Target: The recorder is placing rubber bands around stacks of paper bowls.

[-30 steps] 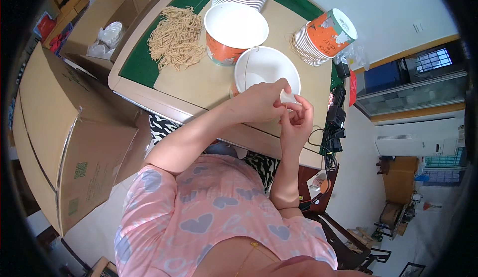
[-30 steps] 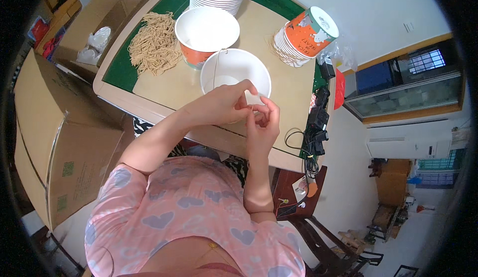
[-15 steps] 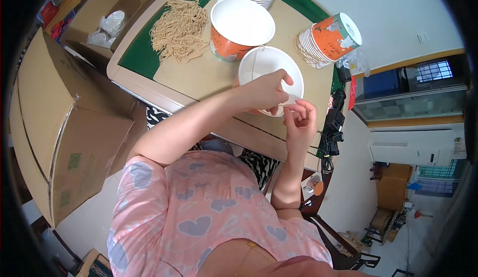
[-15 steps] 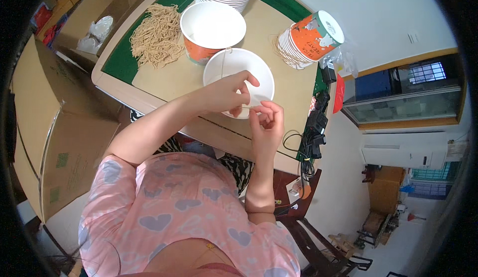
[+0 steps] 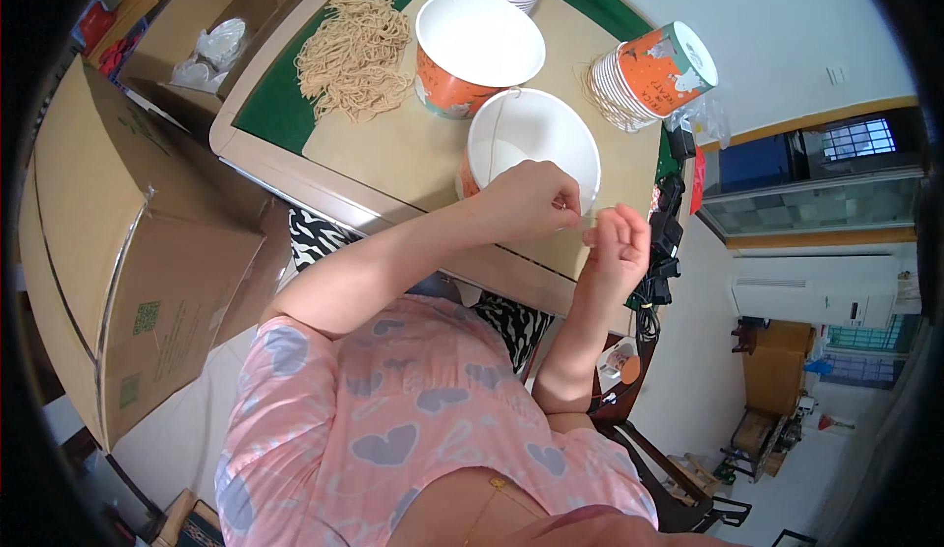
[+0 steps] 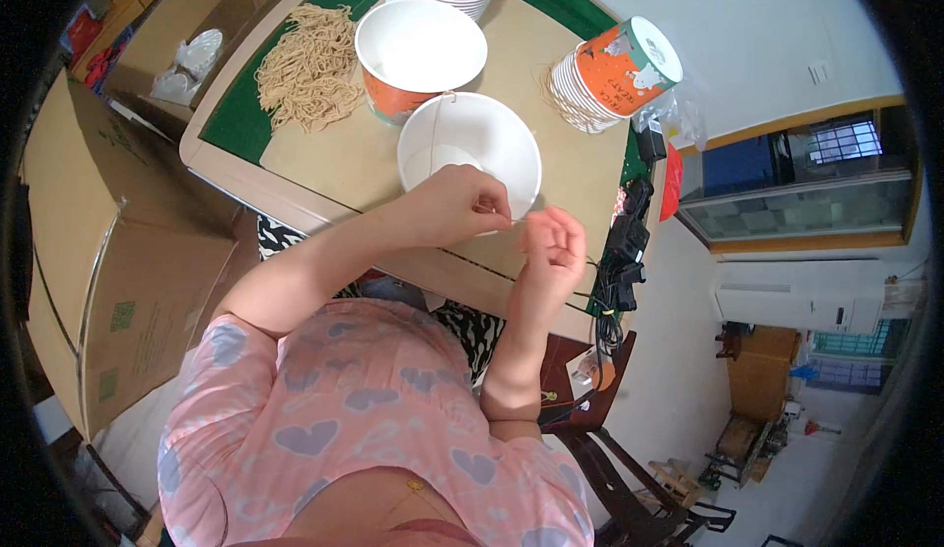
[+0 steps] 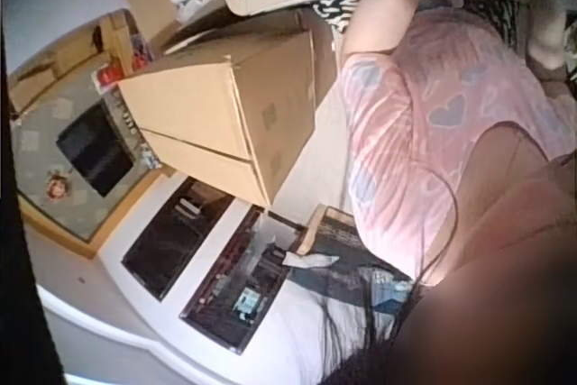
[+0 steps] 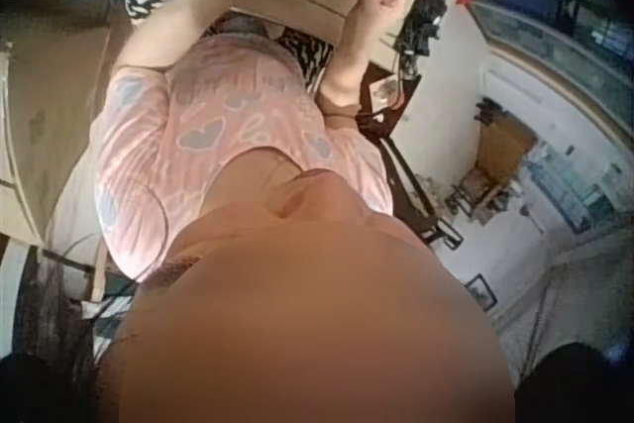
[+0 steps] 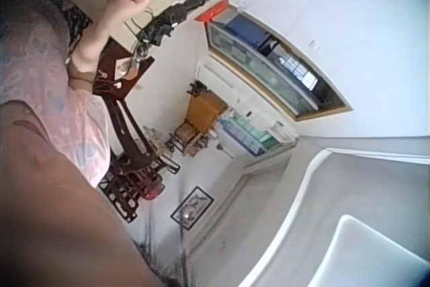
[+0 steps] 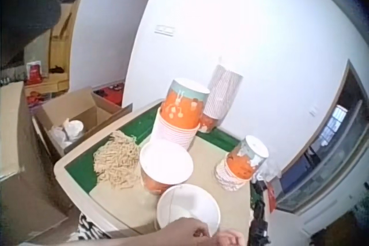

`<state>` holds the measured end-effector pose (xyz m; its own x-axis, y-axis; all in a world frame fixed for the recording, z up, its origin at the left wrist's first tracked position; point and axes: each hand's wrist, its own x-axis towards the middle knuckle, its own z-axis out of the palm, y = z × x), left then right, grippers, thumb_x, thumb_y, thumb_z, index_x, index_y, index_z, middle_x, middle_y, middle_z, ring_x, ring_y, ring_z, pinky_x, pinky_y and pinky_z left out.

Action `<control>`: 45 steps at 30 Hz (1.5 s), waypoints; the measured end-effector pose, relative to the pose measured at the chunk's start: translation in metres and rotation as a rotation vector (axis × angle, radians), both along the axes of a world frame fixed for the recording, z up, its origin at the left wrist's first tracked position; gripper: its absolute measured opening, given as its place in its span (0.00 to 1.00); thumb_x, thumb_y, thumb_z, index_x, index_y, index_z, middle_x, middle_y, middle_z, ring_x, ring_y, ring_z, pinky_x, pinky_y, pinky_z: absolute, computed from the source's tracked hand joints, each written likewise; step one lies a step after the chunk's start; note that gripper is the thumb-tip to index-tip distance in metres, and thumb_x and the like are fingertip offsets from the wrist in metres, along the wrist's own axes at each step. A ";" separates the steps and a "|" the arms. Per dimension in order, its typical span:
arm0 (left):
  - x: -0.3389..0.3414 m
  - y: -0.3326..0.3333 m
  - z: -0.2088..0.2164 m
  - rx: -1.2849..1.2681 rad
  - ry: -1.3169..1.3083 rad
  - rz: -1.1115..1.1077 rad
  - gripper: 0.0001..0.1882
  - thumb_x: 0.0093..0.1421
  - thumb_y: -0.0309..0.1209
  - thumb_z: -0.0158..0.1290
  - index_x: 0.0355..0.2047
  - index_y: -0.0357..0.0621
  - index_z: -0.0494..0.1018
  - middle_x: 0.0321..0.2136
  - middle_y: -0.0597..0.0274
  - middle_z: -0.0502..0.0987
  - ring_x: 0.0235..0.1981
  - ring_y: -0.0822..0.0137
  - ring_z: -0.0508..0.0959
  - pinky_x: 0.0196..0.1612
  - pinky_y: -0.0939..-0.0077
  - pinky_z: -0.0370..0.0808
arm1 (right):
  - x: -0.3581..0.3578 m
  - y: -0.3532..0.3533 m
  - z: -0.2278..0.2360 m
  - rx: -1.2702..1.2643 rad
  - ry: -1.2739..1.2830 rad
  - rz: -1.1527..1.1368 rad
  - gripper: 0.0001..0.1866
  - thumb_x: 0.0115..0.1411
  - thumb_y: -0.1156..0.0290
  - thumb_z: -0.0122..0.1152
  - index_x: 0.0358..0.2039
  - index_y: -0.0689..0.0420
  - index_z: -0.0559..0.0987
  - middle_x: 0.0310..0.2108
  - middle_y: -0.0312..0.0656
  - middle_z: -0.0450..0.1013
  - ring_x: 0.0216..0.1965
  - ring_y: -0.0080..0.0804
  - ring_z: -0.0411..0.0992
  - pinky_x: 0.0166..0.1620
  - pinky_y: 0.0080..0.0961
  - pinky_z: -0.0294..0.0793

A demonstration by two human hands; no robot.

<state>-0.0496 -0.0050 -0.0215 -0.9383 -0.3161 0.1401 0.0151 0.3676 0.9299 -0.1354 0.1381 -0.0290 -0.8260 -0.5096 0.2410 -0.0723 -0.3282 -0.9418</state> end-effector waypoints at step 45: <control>-0.004 -0.018 0.017 -0.181 -0.264 -0.046 0.15 0.56 0.39 0.51 0.26 0.37 0.76 0.24 0.54 0.78 0.26 0.59 0.77 0.31 0.66 0.72 | -0.020 0.011 0.018 0.541 0.734 0.076 0.03 0.57 0.81 0.58 0.29 0.62 0.73 0.24 0.34 0.68 0.27 0.19 0.64 0.33 0.14 0.65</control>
